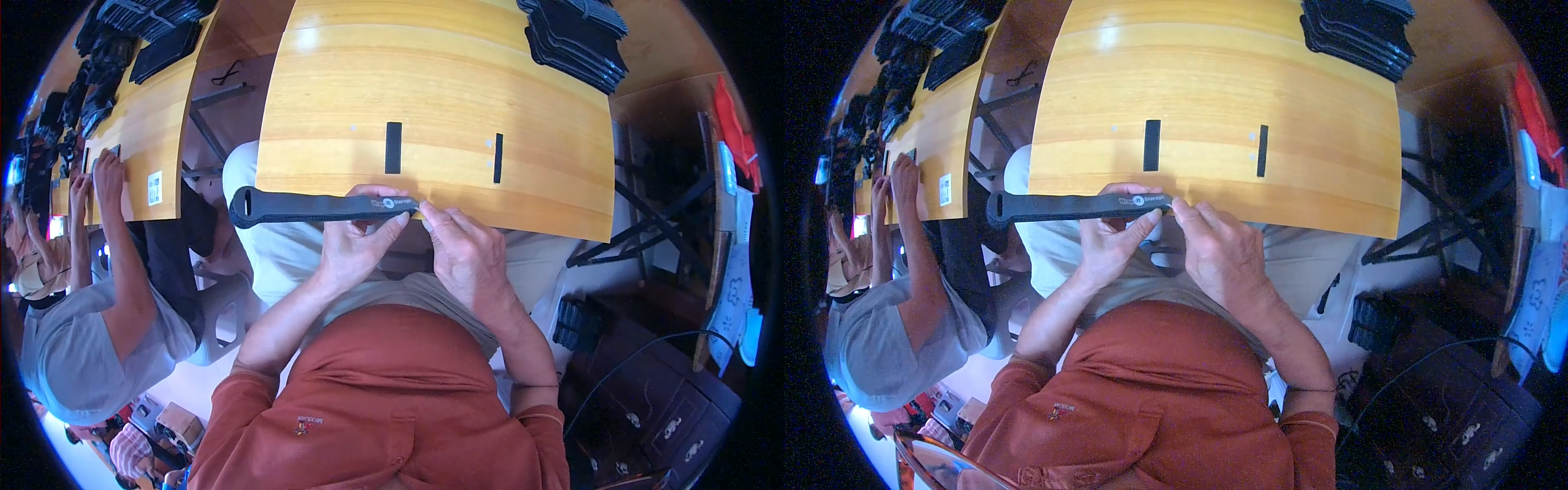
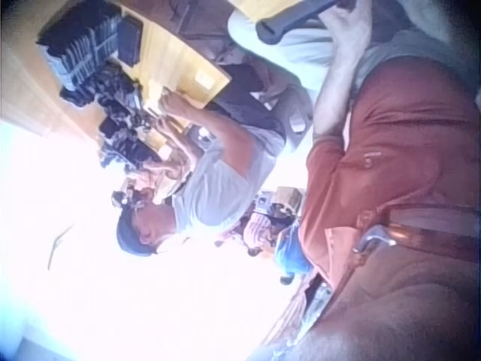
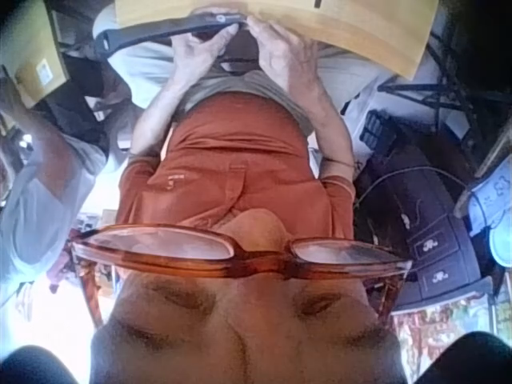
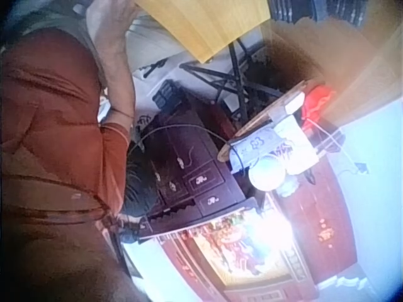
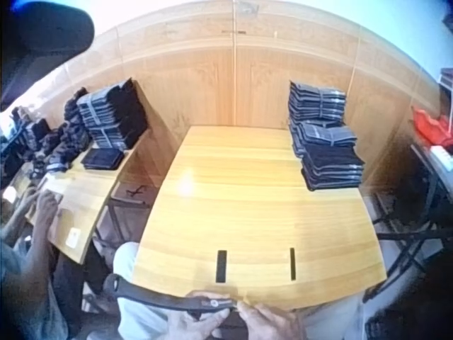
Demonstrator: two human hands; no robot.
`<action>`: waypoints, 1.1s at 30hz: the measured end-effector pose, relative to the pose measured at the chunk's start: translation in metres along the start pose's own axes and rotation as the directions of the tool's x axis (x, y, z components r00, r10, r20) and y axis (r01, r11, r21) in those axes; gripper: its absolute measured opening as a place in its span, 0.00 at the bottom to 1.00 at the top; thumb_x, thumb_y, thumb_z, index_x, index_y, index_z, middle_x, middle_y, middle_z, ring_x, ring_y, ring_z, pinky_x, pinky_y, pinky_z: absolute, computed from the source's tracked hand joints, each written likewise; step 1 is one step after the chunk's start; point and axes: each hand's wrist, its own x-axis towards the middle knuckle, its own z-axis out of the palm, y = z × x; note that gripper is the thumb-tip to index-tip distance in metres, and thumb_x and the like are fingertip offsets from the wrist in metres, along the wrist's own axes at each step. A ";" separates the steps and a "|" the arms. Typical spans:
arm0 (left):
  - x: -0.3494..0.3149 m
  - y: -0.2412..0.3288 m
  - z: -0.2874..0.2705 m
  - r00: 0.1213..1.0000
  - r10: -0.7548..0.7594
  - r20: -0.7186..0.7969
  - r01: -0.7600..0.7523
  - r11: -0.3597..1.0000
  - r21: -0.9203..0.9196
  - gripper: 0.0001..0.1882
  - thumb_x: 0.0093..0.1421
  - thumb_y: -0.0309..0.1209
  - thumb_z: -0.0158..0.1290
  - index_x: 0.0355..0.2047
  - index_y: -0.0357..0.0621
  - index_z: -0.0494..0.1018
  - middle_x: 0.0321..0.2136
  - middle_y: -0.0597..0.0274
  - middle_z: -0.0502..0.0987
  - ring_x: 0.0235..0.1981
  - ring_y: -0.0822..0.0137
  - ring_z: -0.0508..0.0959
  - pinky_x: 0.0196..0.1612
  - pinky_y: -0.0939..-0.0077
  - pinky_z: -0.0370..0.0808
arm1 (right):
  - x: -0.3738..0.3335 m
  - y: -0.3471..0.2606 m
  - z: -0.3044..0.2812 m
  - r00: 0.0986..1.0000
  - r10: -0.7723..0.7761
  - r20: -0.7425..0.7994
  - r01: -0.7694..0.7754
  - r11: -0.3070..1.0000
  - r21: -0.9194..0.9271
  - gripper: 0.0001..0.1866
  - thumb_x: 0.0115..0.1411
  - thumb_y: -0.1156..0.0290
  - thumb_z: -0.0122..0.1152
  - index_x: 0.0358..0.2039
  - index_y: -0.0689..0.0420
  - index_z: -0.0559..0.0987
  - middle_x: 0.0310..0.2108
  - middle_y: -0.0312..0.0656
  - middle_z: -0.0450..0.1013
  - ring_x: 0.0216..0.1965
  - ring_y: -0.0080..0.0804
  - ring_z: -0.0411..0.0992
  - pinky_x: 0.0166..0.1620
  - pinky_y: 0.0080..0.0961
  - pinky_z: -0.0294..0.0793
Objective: Manually aligning and assembling black garment straps using a pin-jig on a wooden table.
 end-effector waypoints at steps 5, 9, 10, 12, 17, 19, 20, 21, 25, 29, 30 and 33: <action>0.002 0.002 -0.008 0.997 0.023 0.072 -0.022 1.000 -0.020 0.17 0.61 0.18 0.61 0.49 0.34 0.70 0.46 0.54 0.79 0.47 0.69 0.79 0.53 0.75 0.76 | 0.003 0.003 -0.002 0.999 -0.003 0.035 -0.002 0.990 0.140 0.17 0.56 0.79 0.60 0.47 0.60 0.80 0.33 0.45 0.78 0.31 0.44 0.80 0.33 0.39 0.79; 0.004 0.005 -0.009 0.996 -0.018 0.091 0.028 0.994 -0.103 0.16 0.62 0.19 0.60 0.49 0.35 0.70 0.44 0.57 0.80 0.47 0.72 0.78 0.52 0.77 0.76 | -0.001 0.003 0.010 0.997 -0.014 -0.071 0.028 0.978 0.205 0.18 0.55 0.80 0.61 0.47 0.59 0.80 0.32 0.44 0.78 0.31 0.43 0.79 0.33 0.38 0.79; 0.004 0.006 -0.010 0.996 -0.017 0.090 0.026 0.994 -0.105 0.16 0.62 0.19 0.60 0.49 0.35 0.70 0.44 0.57 0.80 0.47 0.72 0.78 0.52 0.77 0.76 | -0.001 0.000 0.011 0.994 -0.033 -0.101 0.046 0.991 0.129 0.18 0.54 0.80 0.61 0.48 0.59 0.81 0.31 0.43 0.77 0.30 0.42 0.79 0.32 0.37 0.78; 0.005 0.007 -0.013 0.993 -0.039 0.108 0.044 0.998 -0.048 0.16 0.62 0.19 0.60 0.49 0.36 0.70 0.44 0.59 0.80 0.46 0.72 0.78 0.52 0.77 0.76 | -0.001 -0.003 0.011 0.990 -0.056 -0.128 0.063 0.997 0.051 0.19 0.54 0.80 0.62 0.48 0.59 0.81 0.31 0.43 0.77 0.29 0.42 0.78 0.32 0.37 0.78; 0.010 0.013 -0.026 0.965 -0.113 0.236 0.147 0.981 -0.130 0.15 0.62 0.19 0.59 0.48 0.37 0.71 0.44 0.60 0.79 0.46 0.74 0.78 0.51 0.77 0.77 | -0.001 0.006 0.008 0.983 -0.166 -0.077 0.173 0.980 0.099 0.19 0.56 0.83 0.65 0.49 0.61 0.81 0.28 0.49 0.77 0.27 0.44 0.78 0.29 0.37 0.76; 0.013 0.016 -0.032 0.945 -0.133 0.299 0.189 0.968 -0.166 0.15 0.62 0.19 0.59 0.48 0.37 0.71 0.44 0.60 0.79 0.47 0.74 0.78 0.51 0.77 0.77 | 0.000 0.008 0.005 0.988 -0.152 -0.033 0.155 0.975 0.162 0.18 0.57 0.80 0.63 0.49 0.59 0.81 0.29 0.45 0.77 0.28 0.42 0.78 0.30 0.37 0.77; 0.014 0.019 -0.035 0.931 -0.161 0.327 0.205 0.973 -0.104 0.15 0.62 0.19 0.60 0.48 0.37 0.71 0.43 0.61 0.79 0.47 0.75 0.78 0.51 0.77 0.77 | 0.001 0.008 0.004 0.990 -0.139 0.011 0.134 0.965 0.224 0.17 0.57 0.77 0.62 0.49 0.58 0.81 0.29 0.42 0.76 0.29 0.41 0.78 0.30 0.36 0.77; 0.015 0.021 -0.037 0.916 -0.190 0.352 0.218 0.975 -0.041 0.15 0.62 0.19 0.60 0.48 0.38 0.71 0.43 0.61 0.79 0.47 0.75 0.78 0.51 0.77 0.77 | 0.001 0.007 0.003 0.990 -0.140 0.012 0.134 0.966 0.223 0.17 0.57 0.77 0.62 0.49 0.58 0.81 0.29 0.42 0.76 0.29 0.41 0.78 0.30 0.36 0.77; 0.010 0.020 -0.029 0.943 -0.140 0.302 0.179 0.978 -0.105 0.15 0.61 0.20 0.62 0.46 0.38 0.71 0.42 0.62 0.79 0.45 0.75 0.79 0.49 0.77 0.78 | 0.003 -0.002 0.001 0.996 -0.081 0.040 0.070 0.973 0.222 0.15 0.59 0.75 0.63 0.47 0.55 0.82 0.28 0.41 0.76 0.28 0.39 0.78 0.29 0.37 0.77; 0.007 0.023 -0.027 0.944 -0.181 0.277 0.206 0.977 -0.062 0.15 0.60 0.21 0.63 0.45 0.38 0.71 0.40 0.62 0.79 0.43 0.75 0.79 0.48 0.77 0.78 | 0.000 -0.006 -0.001 0.996 -0.085 0.036 0.078 0.984 0.162 0.15 0.56 0.78 0.68 0.45 0.56 0.84 0.24 0.43 0.74 0.23 0.39 0.75 0.26 0.34 0.73; 0.007 0.024 -0.029 0.932 -0.221 0.288 0.229 0.973 0.008 0.16 0.60 0.21 0.64 0.45 0.37 0.71 0.40 0.62 0.79 0.43 0.74 0.80 0.48 0.78 0.78 | -0.001 -0.005 -0.001 0.996 -0.086 0.038 0.078 0.984 0.163 0.15 0.56 0.78 0.68 0.45 0.56 0.84 0.24 0.43 0.74 0.23 0.39 0.75 0.26 0.34 0.73; 0.006 0.027 -0.032 0.912 -0.225 0.343 0.208 0.974 0.086 0.18 0.58 0.23 0.66 0.45 0.37 0.71 0.38 0.62 0.79 0.42 0.73 0.79 0.47 0.75 0.78 | -0.002 -0.003 -0.007 0.983 -0.135 0.122 0.127 0.990 0.067 0.15 0.55 0.76 0.68 0.44 0.52 0.85 0.23 0.39 0.73 0.22 0.36 0.75 0.24 0.34 0.72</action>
